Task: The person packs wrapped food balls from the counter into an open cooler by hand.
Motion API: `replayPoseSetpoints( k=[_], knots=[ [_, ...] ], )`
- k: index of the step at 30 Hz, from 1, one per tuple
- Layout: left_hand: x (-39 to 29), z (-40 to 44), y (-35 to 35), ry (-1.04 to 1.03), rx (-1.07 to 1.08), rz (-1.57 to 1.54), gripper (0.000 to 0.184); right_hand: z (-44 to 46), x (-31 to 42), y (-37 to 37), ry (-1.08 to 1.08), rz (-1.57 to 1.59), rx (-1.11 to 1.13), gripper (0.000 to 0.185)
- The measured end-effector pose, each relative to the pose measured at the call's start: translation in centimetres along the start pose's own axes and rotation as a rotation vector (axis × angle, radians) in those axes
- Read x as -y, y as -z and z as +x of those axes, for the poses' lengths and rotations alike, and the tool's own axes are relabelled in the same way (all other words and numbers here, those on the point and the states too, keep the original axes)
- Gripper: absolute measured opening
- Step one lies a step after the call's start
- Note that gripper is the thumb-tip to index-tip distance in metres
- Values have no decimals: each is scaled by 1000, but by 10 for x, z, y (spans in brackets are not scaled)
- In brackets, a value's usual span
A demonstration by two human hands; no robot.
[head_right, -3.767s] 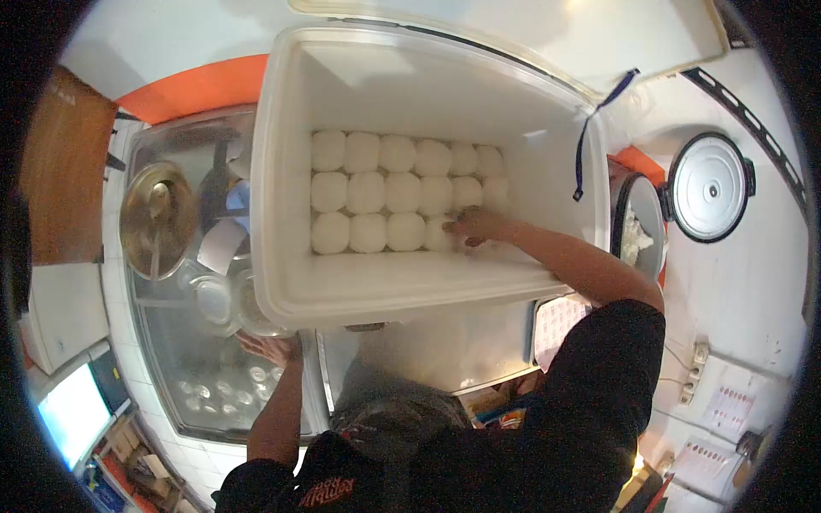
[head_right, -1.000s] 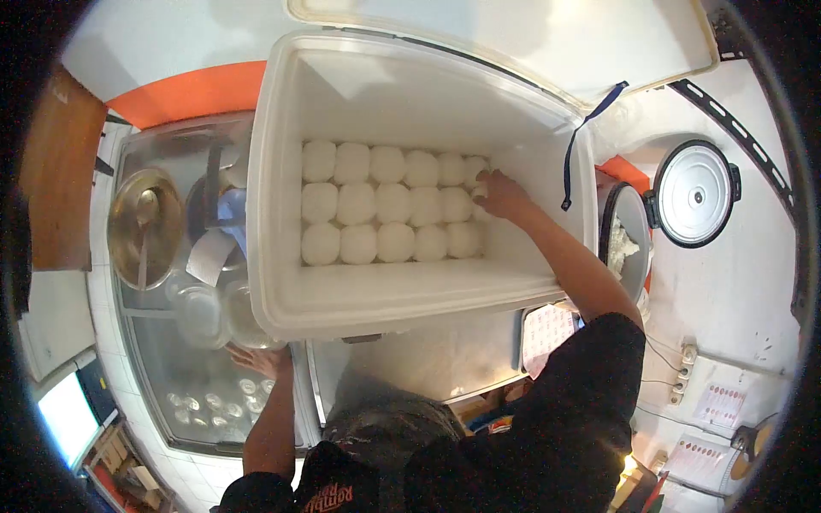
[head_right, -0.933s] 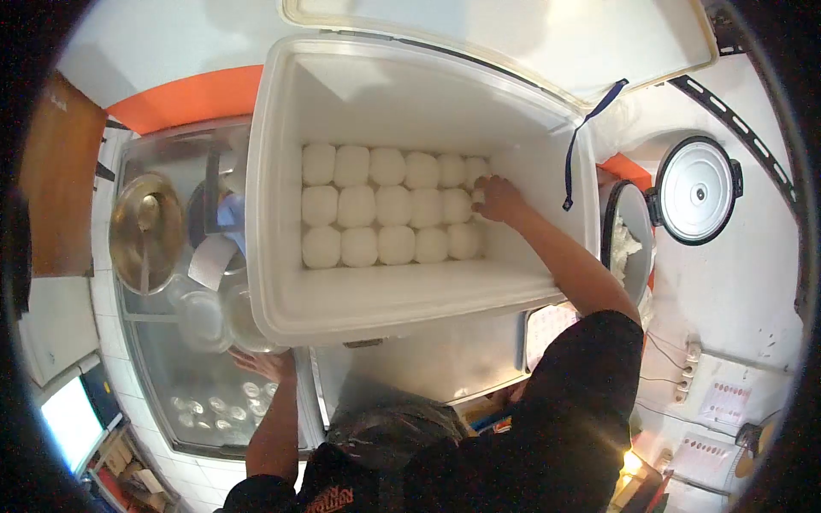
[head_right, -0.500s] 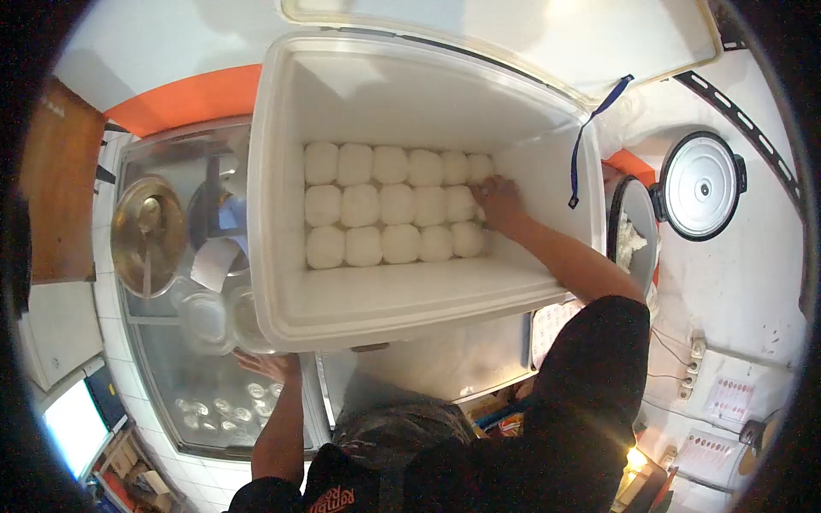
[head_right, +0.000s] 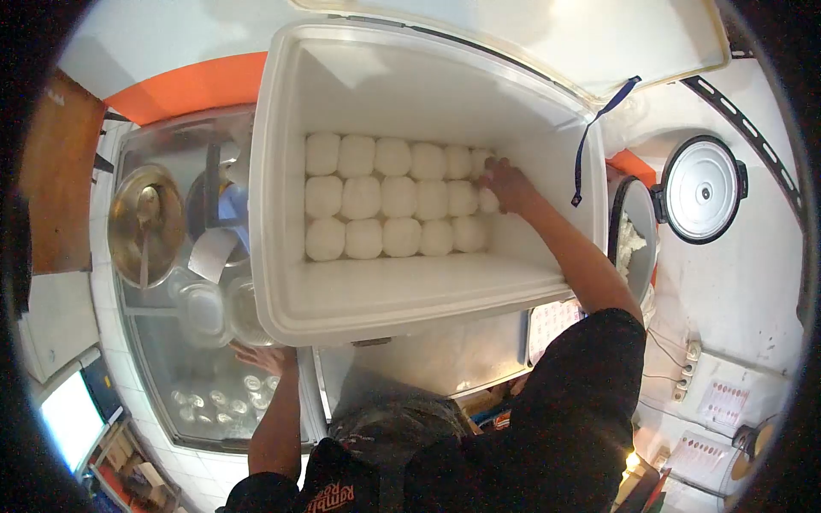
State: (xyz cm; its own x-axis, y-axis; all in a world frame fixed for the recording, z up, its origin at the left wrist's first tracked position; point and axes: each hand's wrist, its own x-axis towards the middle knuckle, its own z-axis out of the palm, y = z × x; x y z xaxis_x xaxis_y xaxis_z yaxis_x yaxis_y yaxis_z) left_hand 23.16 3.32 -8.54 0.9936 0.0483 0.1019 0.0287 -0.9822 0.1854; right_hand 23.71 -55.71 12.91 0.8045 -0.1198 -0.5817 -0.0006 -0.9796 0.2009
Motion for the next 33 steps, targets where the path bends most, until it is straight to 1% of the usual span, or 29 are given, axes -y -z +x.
replayPoseSetpoints(
  k=[2,3,5,6,8,9,11,12,13,14,15,16,17,18,19,20,21,23,25,26,27,29,31,33],
  knots=[
    [1,-3,-4,9,-6,7,84,4,-4,-1,-50,-45,-72,85],
    [2,-3,-5,5,-42,-39,84,4,-5,-3,-49,-45,-68,85],
    [1,-4,-7,-2,-81,-86,85,4,-1,0,-153,28,114,85],
    [1,-3,-8,15,-77,-94,85,6,1,2,-150,29,111,85],
    [2,-3,-7,30,-73,-98,85,2,23,21,-345,201,126,87],
    [2,-3,-6,24,-60,-84,84,-1,28,18,-347,205,125,87],
    [-2,-2,-2,11,-49,-72,84,-9,33,13,-199,-19,49,91],
    [-4,-1,0,22,-39,-100,84,-8,35,7,-200,-16,44,91],
    [-4,0,2,34,-26,-125,85,-6,36,-5,-216,-78,24,91],
    [-2,-1,2,34,-24,-120,85,-4,36,-19,-231,-141,8,91],
    [-1,-1,1,30,-4,-57,87,-2,33,-33,-230,-140,11,91],
    [-1,-1,-1,27,14,4,88,2,26,-50,-210,-194,-53,89],
    [-2,-2,-2,29,18,0,88,2,24,-51,-190,-251,-117,88],
    [-3,-3,-3,15,-44,-35,88,1,21,-50,-189,-258,-115,88],
    [-2,-4,-6,3,-112,-69,87,2,19,-41,-175,-190,-71,87],
    [2,-5,-9,11,-112,-69,87,3,20,-29,-159,-120,-26,85],
    [8,-7,-10,-15,-85,-72,86,4,15,-22,-153,-123,-25,85],
    [5,-3,-4,-43,-62,-76,85,0,0,-3,1,66,77,86],
    [-8,2,8,43,29,19,86,-13,7,19,2,70,48,84],
    [-6,2,5,43,29,17,86,-16,10,27,4,75,18,82],
    [-3,0,1,38,27,42,87,-16,8,25,3,74,17,82],
    [-5,1,3,33,28,67,89,-13,6,14,27,116,-53,79],
    [-8,2,5,56,-17,24,80,-9,8,5,18,131,-41,78],
    [-8,2,9,28,17,64,81,-8,9,1,12,146,-26,77]
  ],
)
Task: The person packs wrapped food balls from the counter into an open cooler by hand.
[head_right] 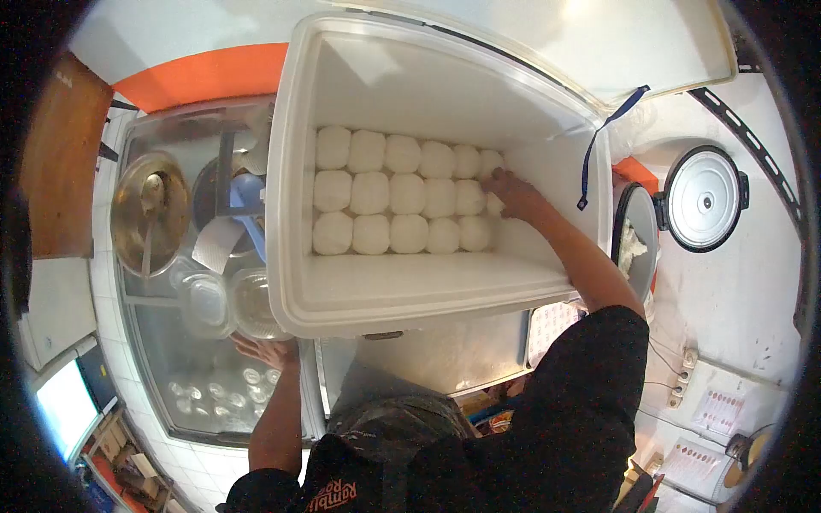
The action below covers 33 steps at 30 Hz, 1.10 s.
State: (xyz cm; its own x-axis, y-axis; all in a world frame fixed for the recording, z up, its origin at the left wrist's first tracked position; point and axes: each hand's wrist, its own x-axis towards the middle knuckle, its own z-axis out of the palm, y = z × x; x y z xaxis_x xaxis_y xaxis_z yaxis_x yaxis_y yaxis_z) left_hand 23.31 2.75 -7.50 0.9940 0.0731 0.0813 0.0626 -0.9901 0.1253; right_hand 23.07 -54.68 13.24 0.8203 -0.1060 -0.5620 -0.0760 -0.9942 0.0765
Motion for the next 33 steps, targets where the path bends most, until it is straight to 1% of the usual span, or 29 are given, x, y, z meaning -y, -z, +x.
replayPoseSetpoints(
  k=[2,3,4,5,6,7,8,9,11,12,14,16,18,20,21,22,23,24,26,27,29,31,32,33],
  knots=[
    [2,-3,-3,-31,34,36,81,-3,6,5,-36,-32,-26,78],
    [3,-3,-8,-40,-42,-7,82,-2,3,-2,-34,-36,-25,78],
    [3,-2,-8,-51,-119,-49,83,0,4,-10,-100,-103,-89,73],
    [3,-2,-8,-49,-119,-46,83,1,2,-17,-165,-169,-153,69],
    [3,-1,-7,-22,-26,-34,86,4,-2,-22,-163,-167,-151,69],
    [5,-1,-5,1,71,-21,88,6,2,-19,-262,-125,10,61],
    [7,-4,-8,-3,76,-17,88,6,5,-15,-361,-83,171,56],
    [8,-4,-12,1,44,-26,90,5,6,-10,-361,-81,173,56],
    [8,-3,-13,4,13,-33,91,4,8,-4,-473,124,247,45],
    [7,-3,-13,9,16,-19,92,4,4,-5,-472,124,247,45],
    [6,-4,-13,11,22,-4,93,2,-13,-14,-116,-171,270,41],
    [7,-5,-13,-29,-67,-67,93,5,-43,-28,-88,-103,299,39],
    [14,-5,-21,-31,-53,-67,93,7,-42,6,33,-96,319,36],
    [12,-9,-22,-37,-36,-69,93,-22,4,108,-192,331,78,31],
    [10,-7,-21,-48,-50,-45,89,-52,31,139,-507,809,-181,28],
    [9,-5,-18,-61,-65,-19,86,-83,70,168,-465,793,-296,22],
    [13,-5,-22,-77,-65,-19,86,-117,105,181,-422,773,-412,18],
    [20,-8,-29,-71,-50,-14,88,-159,113,175,-324,952,-200,21],
    [22,-9,-32,-71,-37,-21,89,-212,139,134,-53,1378,112,22],
    [22,-11,-32,-91,-32,17,89,-221,149,140,-12,1288,457,24],
    [13,-6,-26,-117,-42,50,88,-229,149,36,-232,1330,155,28],
    [8,-3,-16,-64,-31,113,87,-217,122,-124,-489,1157,17,41],
    [7,-4,-11,-82,-40,112,87,-198,118,-167,-739,1124,-93,51],
    [4,-3,-10,-45,-16,107,87,-179,115,-209,-983,1102,-226,61]
  ],
)
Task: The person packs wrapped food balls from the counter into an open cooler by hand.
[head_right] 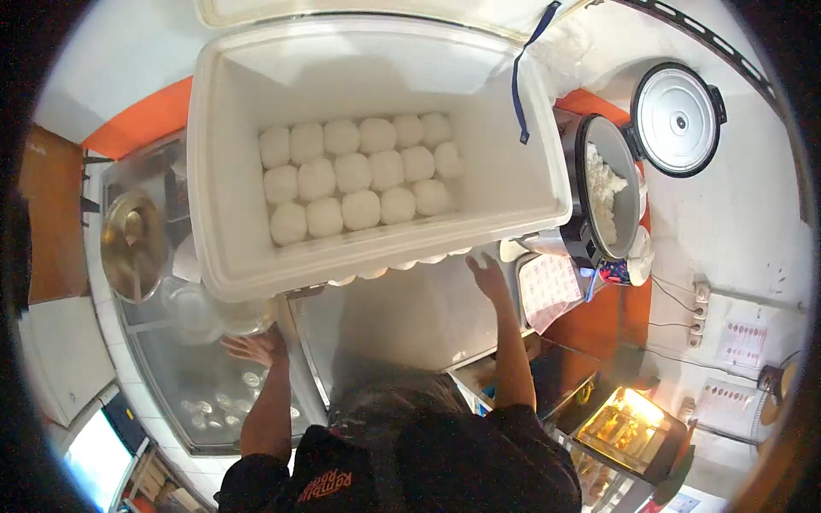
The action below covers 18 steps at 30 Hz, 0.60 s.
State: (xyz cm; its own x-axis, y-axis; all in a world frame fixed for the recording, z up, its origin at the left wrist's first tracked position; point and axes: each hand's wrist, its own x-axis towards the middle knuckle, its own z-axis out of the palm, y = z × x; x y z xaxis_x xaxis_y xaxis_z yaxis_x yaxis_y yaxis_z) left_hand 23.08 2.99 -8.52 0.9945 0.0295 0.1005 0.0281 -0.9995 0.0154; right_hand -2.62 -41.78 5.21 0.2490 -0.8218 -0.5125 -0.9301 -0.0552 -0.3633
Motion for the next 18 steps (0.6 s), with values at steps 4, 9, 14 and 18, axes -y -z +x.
replayPoseSetpoints(
  k=[4,9,14,18],
  knots=[
    [10,-3,-18,24,-26,-73,91,96,-80,-89,146,-312,-252,84],
    [5,-1,-9,-11,-77,-112,91,20,-3,-66,236,968,-107,68],
    [2,0,-6,-23,-116,-52,95,72,-36,-71,201,778,-59,59],
    [7,2,-8,-27,-119,-92,95,100,-67,-65,832,-247,-430,56]
  ],
)
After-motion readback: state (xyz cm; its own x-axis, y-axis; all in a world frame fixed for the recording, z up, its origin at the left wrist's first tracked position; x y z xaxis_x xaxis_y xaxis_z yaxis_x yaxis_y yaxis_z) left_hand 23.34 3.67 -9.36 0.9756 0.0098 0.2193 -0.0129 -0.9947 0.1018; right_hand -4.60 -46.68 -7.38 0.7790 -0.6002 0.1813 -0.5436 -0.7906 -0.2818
